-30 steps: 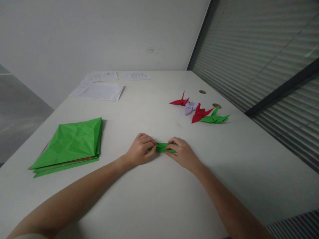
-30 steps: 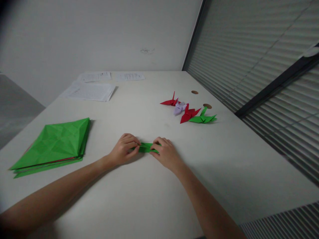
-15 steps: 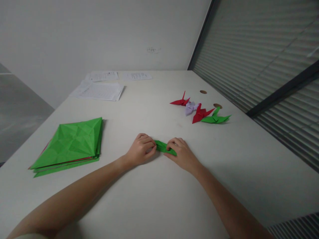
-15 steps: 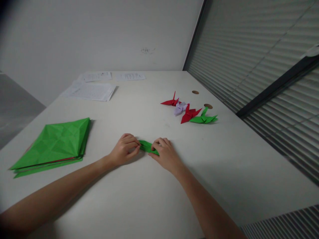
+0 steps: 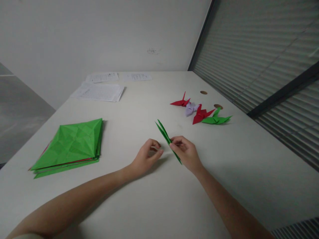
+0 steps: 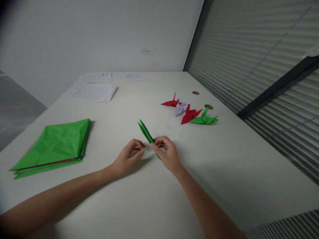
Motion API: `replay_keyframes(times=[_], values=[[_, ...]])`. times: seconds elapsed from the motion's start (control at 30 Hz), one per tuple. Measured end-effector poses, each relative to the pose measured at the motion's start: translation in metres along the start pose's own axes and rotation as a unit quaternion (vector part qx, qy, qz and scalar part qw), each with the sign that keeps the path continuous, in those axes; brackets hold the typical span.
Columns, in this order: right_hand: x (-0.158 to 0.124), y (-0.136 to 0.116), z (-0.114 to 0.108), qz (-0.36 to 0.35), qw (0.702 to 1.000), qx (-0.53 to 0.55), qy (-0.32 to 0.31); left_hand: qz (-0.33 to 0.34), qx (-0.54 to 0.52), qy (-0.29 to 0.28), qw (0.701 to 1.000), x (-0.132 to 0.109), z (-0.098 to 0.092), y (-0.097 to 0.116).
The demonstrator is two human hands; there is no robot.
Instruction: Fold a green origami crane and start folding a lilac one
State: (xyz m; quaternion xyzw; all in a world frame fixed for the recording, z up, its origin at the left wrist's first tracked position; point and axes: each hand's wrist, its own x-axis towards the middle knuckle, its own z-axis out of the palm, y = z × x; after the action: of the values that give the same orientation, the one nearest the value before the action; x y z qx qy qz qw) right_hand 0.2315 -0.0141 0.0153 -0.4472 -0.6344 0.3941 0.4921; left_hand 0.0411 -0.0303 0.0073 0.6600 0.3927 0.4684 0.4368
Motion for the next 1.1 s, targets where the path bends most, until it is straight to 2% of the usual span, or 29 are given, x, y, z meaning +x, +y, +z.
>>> replay_keyframes(times=[0.1,0.23,0.5,0.8,1.1], values=[[-0.006,-0.006,0.01,-0.013,0.998,0.041,-0.038,-0.018,-0.07,-0.035,0.997,-0.002,0.007,0.002],[-0.01,-0.007,0.015,-0.045,0.997,0.015,-0.068,-0.017,-0.082,-0.034,0.996,-0.004,0.007,0.0],[-0.01,-0.007,0.014,-0.067,0.996,0.012,-0.061,0.001,-0.094,-0.024,0.995,-0.005,0.005,-0.006],[-0.01,-0.004,0.015,-0.033,0.997,0.046,-0.045,0.013,-0.149,0.012,0.989,-0.001,0.003,-0.009],[-0.009,-0.002,0.016,0.053,0.99,0.114,-0.067,-0.029,-0.219,-0.024,0.975,0.003,0.001,-0.007]])
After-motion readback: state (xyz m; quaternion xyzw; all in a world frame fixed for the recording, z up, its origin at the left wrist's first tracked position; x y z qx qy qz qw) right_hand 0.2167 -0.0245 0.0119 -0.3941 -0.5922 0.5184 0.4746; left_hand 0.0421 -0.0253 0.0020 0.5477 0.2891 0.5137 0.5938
